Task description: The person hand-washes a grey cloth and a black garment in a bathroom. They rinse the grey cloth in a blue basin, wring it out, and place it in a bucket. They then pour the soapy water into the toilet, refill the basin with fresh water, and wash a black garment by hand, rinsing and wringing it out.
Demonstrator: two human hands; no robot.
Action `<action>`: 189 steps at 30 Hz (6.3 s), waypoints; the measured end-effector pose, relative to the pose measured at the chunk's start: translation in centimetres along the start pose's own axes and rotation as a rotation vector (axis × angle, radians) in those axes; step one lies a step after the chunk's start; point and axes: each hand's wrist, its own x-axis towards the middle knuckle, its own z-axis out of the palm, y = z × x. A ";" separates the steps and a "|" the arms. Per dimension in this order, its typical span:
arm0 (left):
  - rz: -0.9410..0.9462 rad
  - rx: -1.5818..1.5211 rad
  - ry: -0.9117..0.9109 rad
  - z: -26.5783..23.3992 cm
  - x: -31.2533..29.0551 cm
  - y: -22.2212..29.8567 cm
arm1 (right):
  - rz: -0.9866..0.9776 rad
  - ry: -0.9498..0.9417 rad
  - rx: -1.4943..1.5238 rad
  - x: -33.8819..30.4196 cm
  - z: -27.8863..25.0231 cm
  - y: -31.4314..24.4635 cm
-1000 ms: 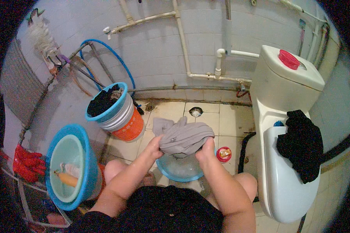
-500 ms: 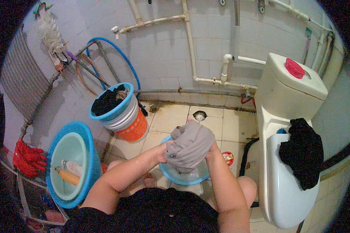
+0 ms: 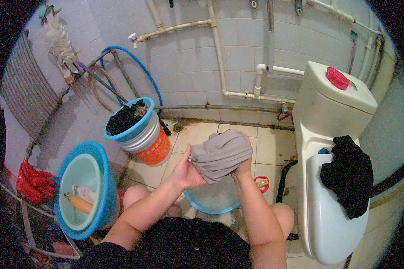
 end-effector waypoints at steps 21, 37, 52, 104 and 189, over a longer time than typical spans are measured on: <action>0.614 2.187 0.102 4.2 -1.2 0.9 | 0.605 -0.011 0.221 0.4 -0.3 3.4; 0.230 0.360 0.387 -0.5 -1.0 6.0 | 0.624 -0.374 0.020 -1.1 0.5 0.1; 0.600 0.380 0.324 -3.1 -0.6 2.3 | 0.321 -0.041 0.173 -1.4 2.9 2.1; 1.503 0.476 0.792 -2.4 -5.7 22.9 | 0.723 -0.053 -0.129 -0.1 4.7 8.2; 1.255 0.995 -0.064 10.6 -26.5 14.1 | -0.012 -0.823 -0.492 -8.6 32.5 -0.6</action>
